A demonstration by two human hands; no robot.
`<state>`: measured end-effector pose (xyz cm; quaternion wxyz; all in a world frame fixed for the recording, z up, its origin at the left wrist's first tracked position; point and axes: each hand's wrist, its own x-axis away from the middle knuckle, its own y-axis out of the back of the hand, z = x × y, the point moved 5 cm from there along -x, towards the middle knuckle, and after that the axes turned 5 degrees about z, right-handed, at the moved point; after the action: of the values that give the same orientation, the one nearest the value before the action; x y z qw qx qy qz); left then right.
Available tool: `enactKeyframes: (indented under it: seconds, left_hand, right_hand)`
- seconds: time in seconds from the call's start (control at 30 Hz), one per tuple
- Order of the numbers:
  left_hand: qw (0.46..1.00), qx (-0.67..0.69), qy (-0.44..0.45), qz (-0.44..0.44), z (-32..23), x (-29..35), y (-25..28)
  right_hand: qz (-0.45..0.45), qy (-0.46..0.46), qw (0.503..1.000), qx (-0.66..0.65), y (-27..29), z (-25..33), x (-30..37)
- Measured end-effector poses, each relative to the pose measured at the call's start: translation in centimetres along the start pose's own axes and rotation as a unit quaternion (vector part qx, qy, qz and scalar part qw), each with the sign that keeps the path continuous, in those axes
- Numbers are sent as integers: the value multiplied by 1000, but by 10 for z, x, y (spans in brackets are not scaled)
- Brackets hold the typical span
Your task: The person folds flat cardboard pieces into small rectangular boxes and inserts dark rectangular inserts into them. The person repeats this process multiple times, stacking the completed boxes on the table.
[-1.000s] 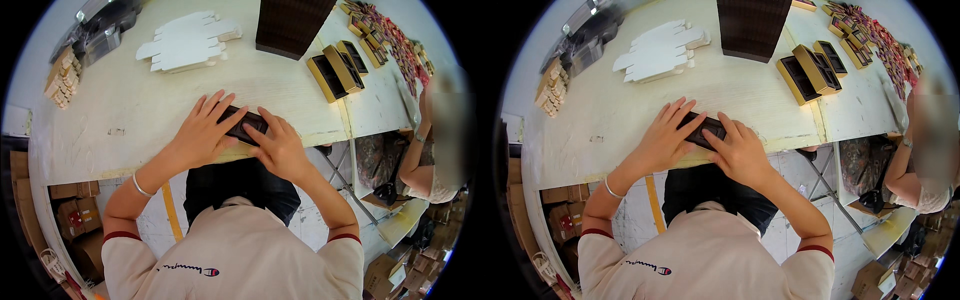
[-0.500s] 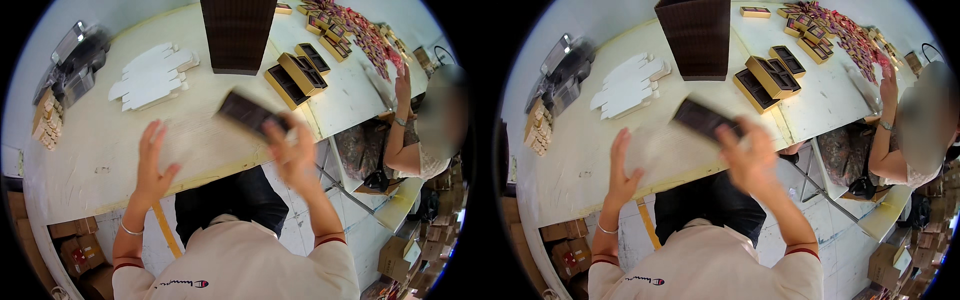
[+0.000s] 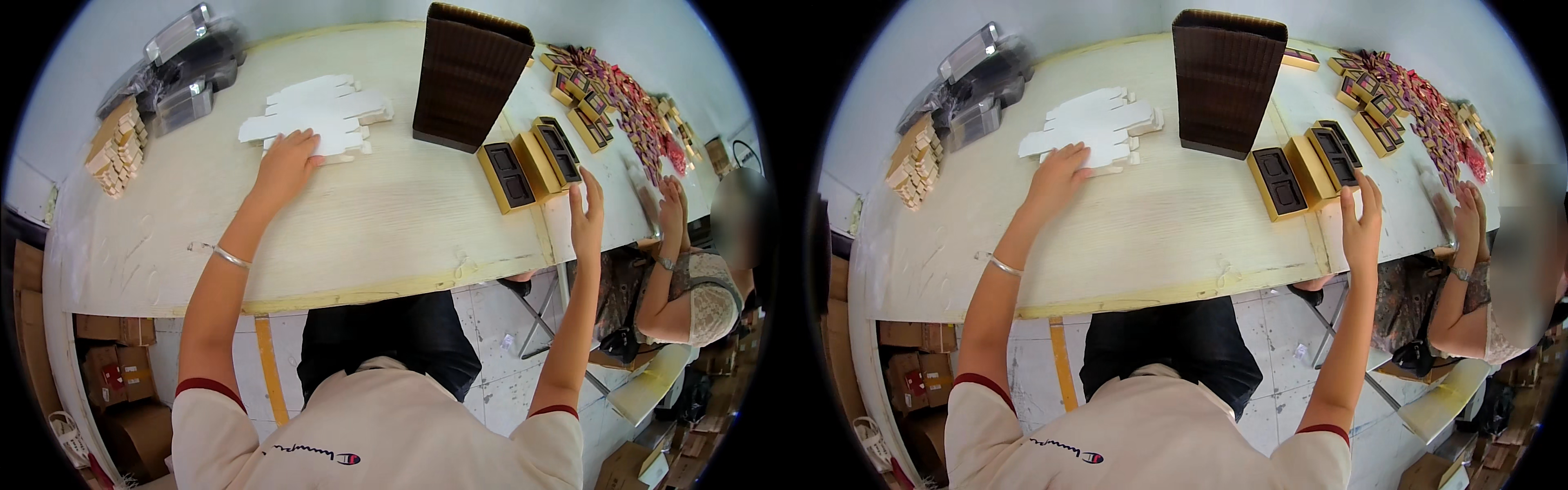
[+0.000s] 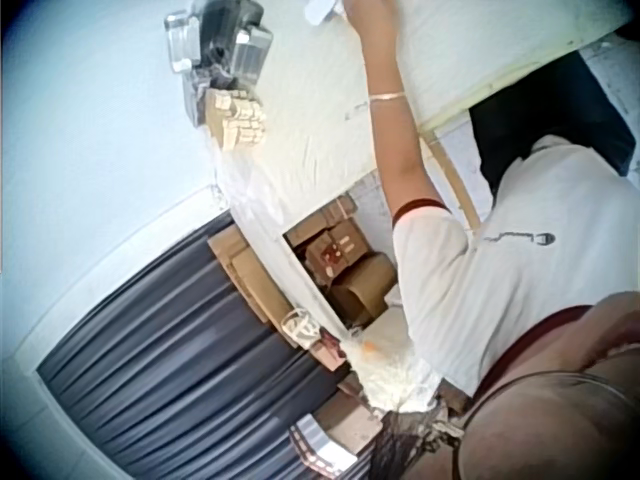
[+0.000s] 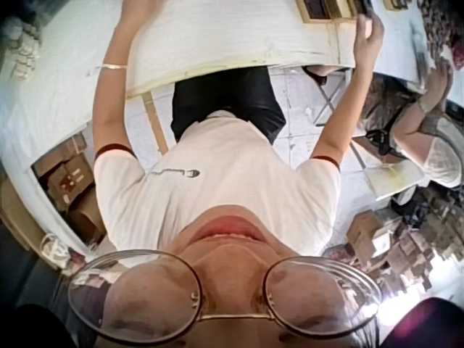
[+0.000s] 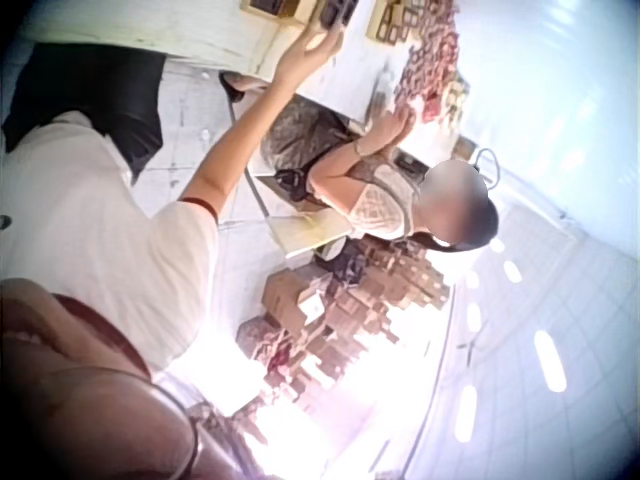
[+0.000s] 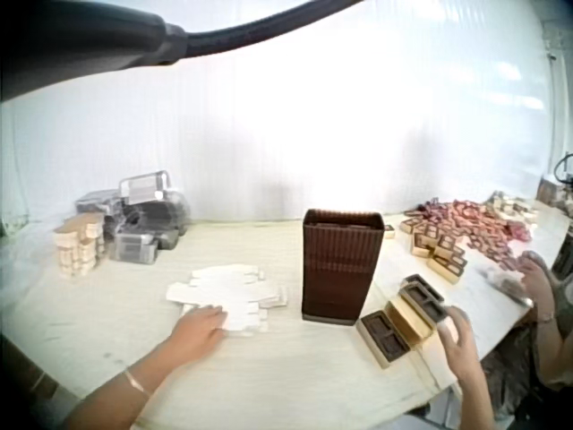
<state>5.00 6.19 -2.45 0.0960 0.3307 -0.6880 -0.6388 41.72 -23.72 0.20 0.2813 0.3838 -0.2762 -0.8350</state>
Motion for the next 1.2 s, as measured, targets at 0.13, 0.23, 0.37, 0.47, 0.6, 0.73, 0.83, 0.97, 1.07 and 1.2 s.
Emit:
enactKeyframes:
  seconds: [0.13, 0.23, 0.37, 0.47, 0.6, 0.73, 0.83, 0.97, 1.07, 1.2]
  left_hand:
    - [989, -68, -74, -111, -3, 4, -2]
    - [979, -59, -119, -153, -7, 3, 10]
    - [979, 32, -81, -182, -5, 2, 17]
    - [971, 183, -2, -156, 13, 3, 4]
    - [963, 241, 63, -98, 34, -3, 12]
    - [956, 88, -9, -281, 20, 1, 67]
    - [908, -18, -152, -389, -9, 12, 117]
    - [934, -83, -267, -222, -97, 74, 102]
    - [942, 61, -299, -137, -147, 138, 64]
    - [963, 261, -70, -14, -142, 162, 19]
  right_hand:
    - [-43, -28, 999, -5, 20, 7, 30]
    - [-44, -43, 998, -18, 24, 5, 46]
    - [-54, -25, 997, -54, 14, 23, 52]
    - [-45, -13, 996, -77, 5, 37, 55]
    - [-29, 1, 994, -108, 0, 58, 58]
    - [-8, 31, 992, -124, -9, 83, 62]
    - [-25, 91, 992, -78, -13, 118, 73]
    - [-54, 259, 961, -75, -30, 161, 115]
    - [54, 387, 916, -87, -56, 202, 147]
    - [186, 328, 917, -127, -106, 188, 169]
